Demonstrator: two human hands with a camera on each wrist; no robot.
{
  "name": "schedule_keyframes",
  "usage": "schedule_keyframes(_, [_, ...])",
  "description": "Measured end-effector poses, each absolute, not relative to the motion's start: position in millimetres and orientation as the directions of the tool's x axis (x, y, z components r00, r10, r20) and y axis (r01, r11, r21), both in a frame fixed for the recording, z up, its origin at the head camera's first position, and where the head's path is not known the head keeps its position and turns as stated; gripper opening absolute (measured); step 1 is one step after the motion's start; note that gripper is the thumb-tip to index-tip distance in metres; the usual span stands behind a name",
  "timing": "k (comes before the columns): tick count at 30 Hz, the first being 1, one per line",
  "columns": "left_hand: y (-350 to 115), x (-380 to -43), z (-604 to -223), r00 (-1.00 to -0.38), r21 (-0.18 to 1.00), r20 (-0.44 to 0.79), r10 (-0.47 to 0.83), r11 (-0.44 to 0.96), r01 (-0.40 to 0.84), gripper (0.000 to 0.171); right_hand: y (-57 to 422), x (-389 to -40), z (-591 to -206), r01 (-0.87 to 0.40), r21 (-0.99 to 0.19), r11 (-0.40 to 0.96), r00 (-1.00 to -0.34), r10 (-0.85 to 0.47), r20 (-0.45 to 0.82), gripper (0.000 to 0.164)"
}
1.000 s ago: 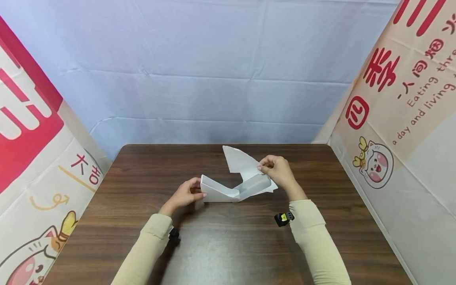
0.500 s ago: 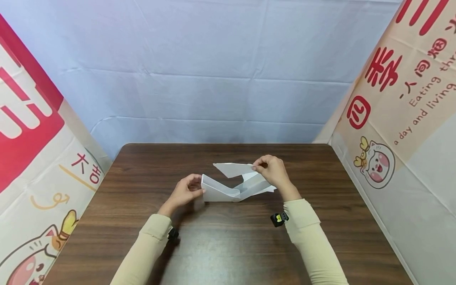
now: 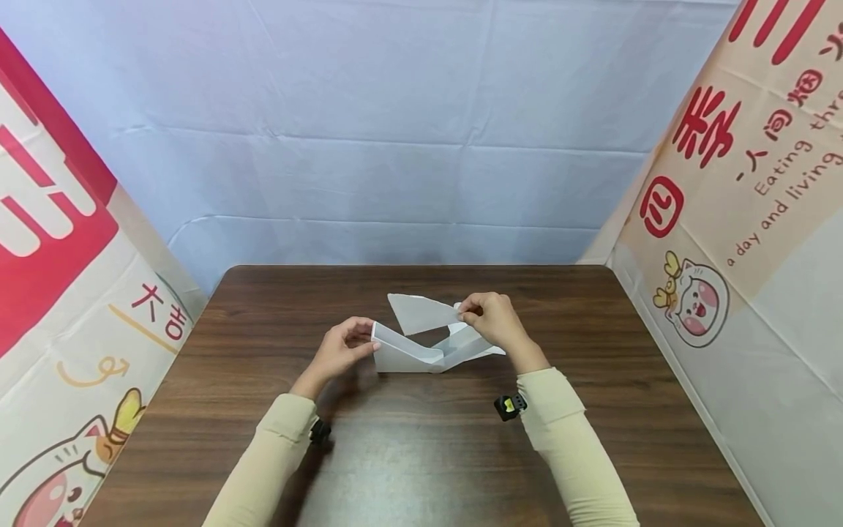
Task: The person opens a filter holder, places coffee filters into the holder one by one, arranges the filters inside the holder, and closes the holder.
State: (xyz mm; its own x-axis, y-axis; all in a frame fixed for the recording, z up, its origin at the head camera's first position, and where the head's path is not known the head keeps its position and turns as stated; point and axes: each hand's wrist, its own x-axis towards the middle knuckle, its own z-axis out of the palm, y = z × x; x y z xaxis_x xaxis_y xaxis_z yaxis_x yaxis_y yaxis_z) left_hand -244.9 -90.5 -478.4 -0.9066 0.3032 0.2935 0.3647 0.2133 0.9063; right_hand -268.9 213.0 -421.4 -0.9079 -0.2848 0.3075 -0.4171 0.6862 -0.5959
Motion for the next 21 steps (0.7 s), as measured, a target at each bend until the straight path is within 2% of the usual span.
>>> schedule_keyframes(4, [-91.9,-247.2,-480.2,-0.907,0.918,0.283,0.311,0.187,0.351,0.031,210.9,-268.4,-423.0,-0.431,-0.588,0.685,-0.902,-0.318,0.291,0.007])
schedule_keyframes(11, [-96.1,-263.4,-506.6,-0.926,0.931,0.232,0.297,0.208,0.300,0.032,206.0,-269.5,-423.1,-0.466,-0.565,0.681,-0.885,-0.357,0.298,0.010])
schedule_keyframes(21, [-97.4,-265.0,-502.9,-0.930,0.931,0.192,0.313,0.243,0.274,0.033,195.7,-269.5,-427.9,-0.476,-0.480,0.737,-0.880,-0.397,0.262,0.009])
